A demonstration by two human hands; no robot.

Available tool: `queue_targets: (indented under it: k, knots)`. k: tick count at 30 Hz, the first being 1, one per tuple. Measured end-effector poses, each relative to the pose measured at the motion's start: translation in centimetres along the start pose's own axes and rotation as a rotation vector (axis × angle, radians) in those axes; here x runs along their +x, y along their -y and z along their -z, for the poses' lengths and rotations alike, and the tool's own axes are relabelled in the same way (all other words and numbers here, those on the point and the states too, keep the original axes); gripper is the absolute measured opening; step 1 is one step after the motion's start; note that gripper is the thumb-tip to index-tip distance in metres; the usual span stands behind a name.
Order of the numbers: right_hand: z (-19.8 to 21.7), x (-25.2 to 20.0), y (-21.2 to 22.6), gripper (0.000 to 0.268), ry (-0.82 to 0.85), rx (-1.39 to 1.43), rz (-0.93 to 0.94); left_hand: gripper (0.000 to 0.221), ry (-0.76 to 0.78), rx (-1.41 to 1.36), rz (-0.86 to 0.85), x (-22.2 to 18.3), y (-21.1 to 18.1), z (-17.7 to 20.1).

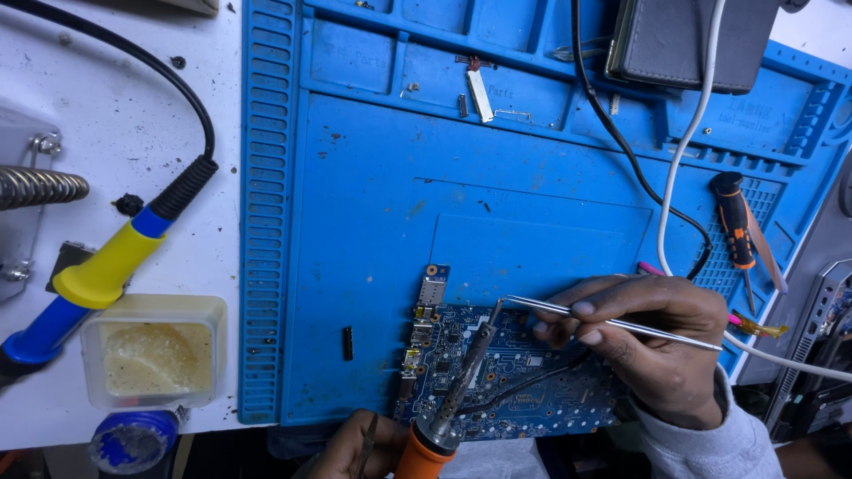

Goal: Repairing a laptop motherboard by soldering components and using tweezers to manipulate small parts.

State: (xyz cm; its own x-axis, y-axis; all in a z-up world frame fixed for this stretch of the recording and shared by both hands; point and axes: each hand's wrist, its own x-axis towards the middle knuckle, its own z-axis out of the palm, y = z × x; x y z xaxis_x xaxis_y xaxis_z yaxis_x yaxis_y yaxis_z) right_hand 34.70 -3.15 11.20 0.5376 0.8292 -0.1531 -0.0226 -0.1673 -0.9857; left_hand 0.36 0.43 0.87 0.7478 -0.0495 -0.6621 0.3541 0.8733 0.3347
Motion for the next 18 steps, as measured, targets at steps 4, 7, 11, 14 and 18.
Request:
queue_targets:
  k: [4,7,11,14,18]
  knots:
    - [0.1,-0.1,-0.1,0.018,-0.011,-0.020,-0.006,0.062,0.038,0.015,-0.006,0.1,-0.2,0.1]
    - [0.2,-0.2,-0.1,0.018,-0.007,-0.034,-0.011,0.062,0.024,0.042,0.018,0.0,-0.5,0.0]
    - [0.1,0.0,0.0,0.018,0.001,-0.016,0.002,0.061,0.021,0.052,0.010,0.0,-0.1,0.0]
    - [0.1,0.0,0.0,0.018,0.002,0.002,0.002,0.060,0.021,0.085,0.041,-0.2,-0.2,0.1]
    - [0.1,0.0,0.0,0.018,-0.003,-0.020,0.009,0.064,-0.126,0.040,0.311,-0.4,-1.7,-0.6]
